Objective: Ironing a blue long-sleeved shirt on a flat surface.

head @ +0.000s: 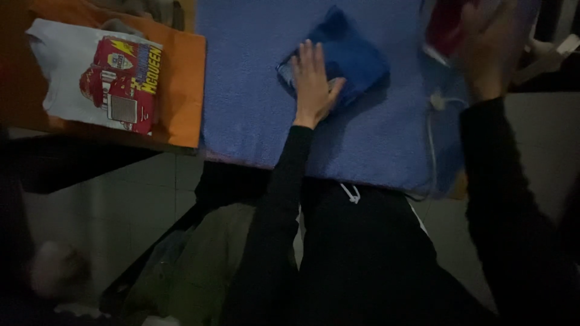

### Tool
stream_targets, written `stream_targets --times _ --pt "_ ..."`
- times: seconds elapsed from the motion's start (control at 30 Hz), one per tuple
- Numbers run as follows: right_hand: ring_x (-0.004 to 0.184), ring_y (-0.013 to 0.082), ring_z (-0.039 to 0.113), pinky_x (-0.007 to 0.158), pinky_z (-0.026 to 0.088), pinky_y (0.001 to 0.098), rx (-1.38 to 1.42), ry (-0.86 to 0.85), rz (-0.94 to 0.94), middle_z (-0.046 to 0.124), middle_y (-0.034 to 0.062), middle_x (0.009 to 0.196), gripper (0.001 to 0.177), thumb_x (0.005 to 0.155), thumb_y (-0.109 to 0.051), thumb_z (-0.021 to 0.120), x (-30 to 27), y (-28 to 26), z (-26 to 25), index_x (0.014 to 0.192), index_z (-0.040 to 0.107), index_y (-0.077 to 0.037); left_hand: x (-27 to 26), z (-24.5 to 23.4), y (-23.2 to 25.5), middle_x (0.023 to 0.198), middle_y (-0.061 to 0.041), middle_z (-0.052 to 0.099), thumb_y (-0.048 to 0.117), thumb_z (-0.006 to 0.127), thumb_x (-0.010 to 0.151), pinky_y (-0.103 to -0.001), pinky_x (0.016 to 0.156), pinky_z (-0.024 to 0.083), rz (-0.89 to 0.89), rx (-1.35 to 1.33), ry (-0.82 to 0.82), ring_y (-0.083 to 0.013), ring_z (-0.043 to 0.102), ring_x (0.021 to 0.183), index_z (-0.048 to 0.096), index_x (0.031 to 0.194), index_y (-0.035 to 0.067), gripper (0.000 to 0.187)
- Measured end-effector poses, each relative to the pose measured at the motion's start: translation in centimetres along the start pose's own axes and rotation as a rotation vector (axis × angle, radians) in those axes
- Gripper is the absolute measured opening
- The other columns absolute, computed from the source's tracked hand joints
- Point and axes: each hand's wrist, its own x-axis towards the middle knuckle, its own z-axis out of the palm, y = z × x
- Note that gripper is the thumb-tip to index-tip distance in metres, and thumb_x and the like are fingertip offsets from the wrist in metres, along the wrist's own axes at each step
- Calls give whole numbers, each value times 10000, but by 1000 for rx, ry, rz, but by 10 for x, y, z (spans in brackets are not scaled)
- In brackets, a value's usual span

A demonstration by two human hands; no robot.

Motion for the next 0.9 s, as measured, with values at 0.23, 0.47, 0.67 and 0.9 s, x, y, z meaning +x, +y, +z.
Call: stream_targets --times 0.23,0.47,0.67,0.9 --pt "932 316 697 751 594 417 34 -494 -125 658 216 1271 478 1145 -318 470 39 -116 -31 1570 396 -112 -33 16 -13 1727 -240 75 340 412 1131 -602 1318 40 -179 78 252 -441 34 1617 165 1651 40 650" --pt "791 306 731 653 623 436 -82 -734 -82 707 189 1146 516 1110 -363 428 52 -174 21 1614 367 -274 -28 12 -16 1701 -288 95 325 433 1107 -583 1312 91 -176 60 239 -464 71 1598 149 1622 -47 696" --pt "729 312 722 627 621 426 -120 -672 -218 732 190 1095 468 1142 -338 465 76 -173 52 1598 417 -248 -29 10 -18 1683 -307 113 325 493 1077 -586 1304 139 -156 101 251 -468 103 1585 137 1610 -68 752" --pt "771 294 722 665 620 392 -129 -485 -362 743 188 1067 478 1181 -318 526 69 -154 59 1631 424 -194 -29 14 -15 1691 -294 137 375 529 1077 -581 1308 197 -185 162 238 -455 136 1594 135 1621 -57 798"
